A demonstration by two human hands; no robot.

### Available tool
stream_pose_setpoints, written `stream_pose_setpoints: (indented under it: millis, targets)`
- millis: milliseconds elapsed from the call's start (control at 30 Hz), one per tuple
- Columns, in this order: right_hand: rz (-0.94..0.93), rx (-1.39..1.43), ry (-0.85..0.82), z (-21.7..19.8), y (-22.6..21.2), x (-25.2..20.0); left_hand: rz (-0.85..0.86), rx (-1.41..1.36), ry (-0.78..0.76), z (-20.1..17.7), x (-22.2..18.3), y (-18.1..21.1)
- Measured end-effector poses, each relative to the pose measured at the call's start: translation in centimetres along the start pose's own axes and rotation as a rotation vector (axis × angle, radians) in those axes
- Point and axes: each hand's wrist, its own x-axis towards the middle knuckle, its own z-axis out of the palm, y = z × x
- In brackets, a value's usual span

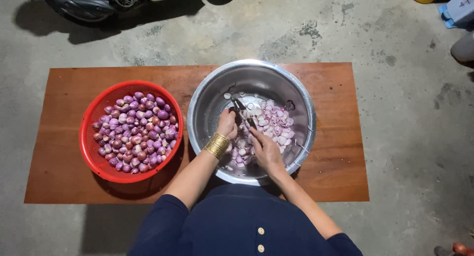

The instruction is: The person slices small purple onions using a knife over a metal bowl. They pick onions from a red basket, slice them into thin pieces, and place the slices into the bowl. The person occasionally wipes onion residue from the knife blade.

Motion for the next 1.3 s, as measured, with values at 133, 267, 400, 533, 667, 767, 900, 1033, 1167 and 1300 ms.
stream_pose_setpoints:
  millis: [133,267,400,533,667,767,900,1033,1167,1300]
  targets:
    - [-0.062,-0.032,0.012,0.1,2.2,-0.3,-0.015,-0.217,-0.177,2.0,-4.6,5.5]
    - [-0.072,-0.017,0.041,-0.5,1.9,0.0,-0.005,-0.297,-0.211,2.2,-9.0,9.3]
    - [-0.074,-0.021,0.043,0.0,3.0,1.0,0.059,-0.18,-0.2,-0.1,-5.3,7.2]
    - [-0.026,-0.062,0.011,-0.6,3.6,3.0,0.062,-0.134,-0.209,2.4,-9.6,7.4]
    - [-0.004,-0.064,0.031,-0.4,3.6,3.7,0.001,-0.127,-0.201,3.7,-10.5,6.4]
    - [0.029,-0.036,0.016,-0.3,3.6,2.6,0.092,0.081,-0.176,2.8,-4.1,1.2]
    - [0.019,-0.036,-0.009,-1.1,1.8,0.9,0.011,-0.096,-0.19,2.4,-1.7,1.8]
    - [0.045,-0.044,0.0,-1.9,0.8,-0.1,-0.117,-0.339,-0.289,3.1,-7.7,7.5]
    - [0.014,-0.045,0.021,-1.7,2.0,0.4,-0.201,-0.38,-0.325,2.4,-8.4,7.6]
    - [-0.005,-0.052,0.023,-1.4,2.5,0.8,-0.172,-0.296,-0.311,2.0,-8.8,7.6]
